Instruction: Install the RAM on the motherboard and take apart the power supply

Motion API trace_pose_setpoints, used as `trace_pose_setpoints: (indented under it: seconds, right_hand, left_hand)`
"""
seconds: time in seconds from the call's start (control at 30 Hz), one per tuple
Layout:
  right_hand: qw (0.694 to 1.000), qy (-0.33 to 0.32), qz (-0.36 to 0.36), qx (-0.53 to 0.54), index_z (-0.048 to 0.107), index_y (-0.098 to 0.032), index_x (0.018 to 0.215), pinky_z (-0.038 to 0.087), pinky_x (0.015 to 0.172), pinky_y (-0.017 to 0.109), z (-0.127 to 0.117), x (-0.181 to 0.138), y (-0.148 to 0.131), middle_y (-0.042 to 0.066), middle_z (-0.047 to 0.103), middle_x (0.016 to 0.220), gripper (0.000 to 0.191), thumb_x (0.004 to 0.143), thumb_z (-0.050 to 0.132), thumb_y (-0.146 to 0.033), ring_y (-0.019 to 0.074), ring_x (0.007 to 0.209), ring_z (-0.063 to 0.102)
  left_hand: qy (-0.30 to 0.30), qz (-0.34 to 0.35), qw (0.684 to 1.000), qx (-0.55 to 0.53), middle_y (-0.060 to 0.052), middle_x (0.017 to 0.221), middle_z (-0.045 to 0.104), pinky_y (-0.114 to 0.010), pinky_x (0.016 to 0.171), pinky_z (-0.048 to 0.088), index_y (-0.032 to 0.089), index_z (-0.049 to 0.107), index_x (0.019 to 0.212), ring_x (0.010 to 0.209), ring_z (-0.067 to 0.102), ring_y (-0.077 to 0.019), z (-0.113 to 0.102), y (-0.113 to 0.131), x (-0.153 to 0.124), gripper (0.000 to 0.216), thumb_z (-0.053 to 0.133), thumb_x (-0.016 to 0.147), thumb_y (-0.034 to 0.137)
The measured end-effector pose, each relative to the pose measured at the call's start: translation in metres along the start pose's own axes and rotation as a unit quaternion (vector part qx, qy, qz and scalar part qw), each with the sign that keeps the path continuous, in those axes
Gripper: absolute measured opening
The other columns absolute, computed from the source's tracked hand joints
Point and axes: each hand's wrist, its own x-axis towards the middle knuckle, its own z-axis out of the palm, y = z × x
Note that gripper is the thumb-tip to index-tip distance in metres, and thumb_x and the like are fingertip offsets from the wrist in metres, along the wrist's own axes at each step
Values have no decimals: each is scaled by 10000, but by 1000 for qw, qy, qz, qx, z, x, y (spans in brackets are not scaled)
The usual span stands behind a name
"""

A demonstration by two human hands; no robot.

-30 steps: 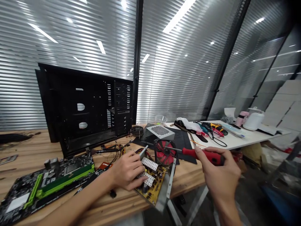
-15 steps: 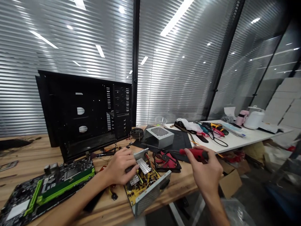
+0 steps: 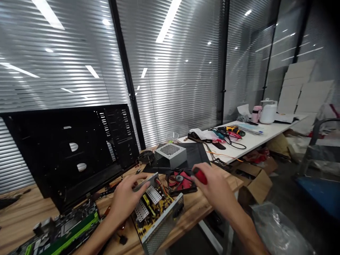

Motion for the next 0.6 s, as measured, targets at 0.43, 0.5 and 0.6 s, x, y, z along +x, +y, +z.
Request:
trace_pose_setpoints:
  seconds: [0.43,0.5,0.6]
  right_hand:
    - [986,-128,31,-102,591,-270,1056,322,681,291,24,0,9,7,764,1030,185,911,670,-188,248,952,721]
    - [991,-91,26,-96,599,-281,1070,348,694,296,15,-1,16,-2,761,1032,161,933,653,-216,247,947,718]
    - [997,-27,22,-73,625,-291,1100,393,720,303,1,-1,23,-2,760,1009,180,929,672,-261,247,949,711]
  left_hand:
    - [-154,-35,980,-121,-16,1269,761,-385,1061,555,259,813,1208,1231,705,-319,0,-20,7,378,617,972,480]
    - [-168,-42,973,-155,-33,1274,758,-407,1087,549,229,807,1222,1228,705,-328,-1,-21,8,407,641,957,490]
    - [-205,-47,959,-191,-50,1285,756,-441,1116,536,207,790,1255,1219,708,-334,-3,-21,9,456,665,944,516]
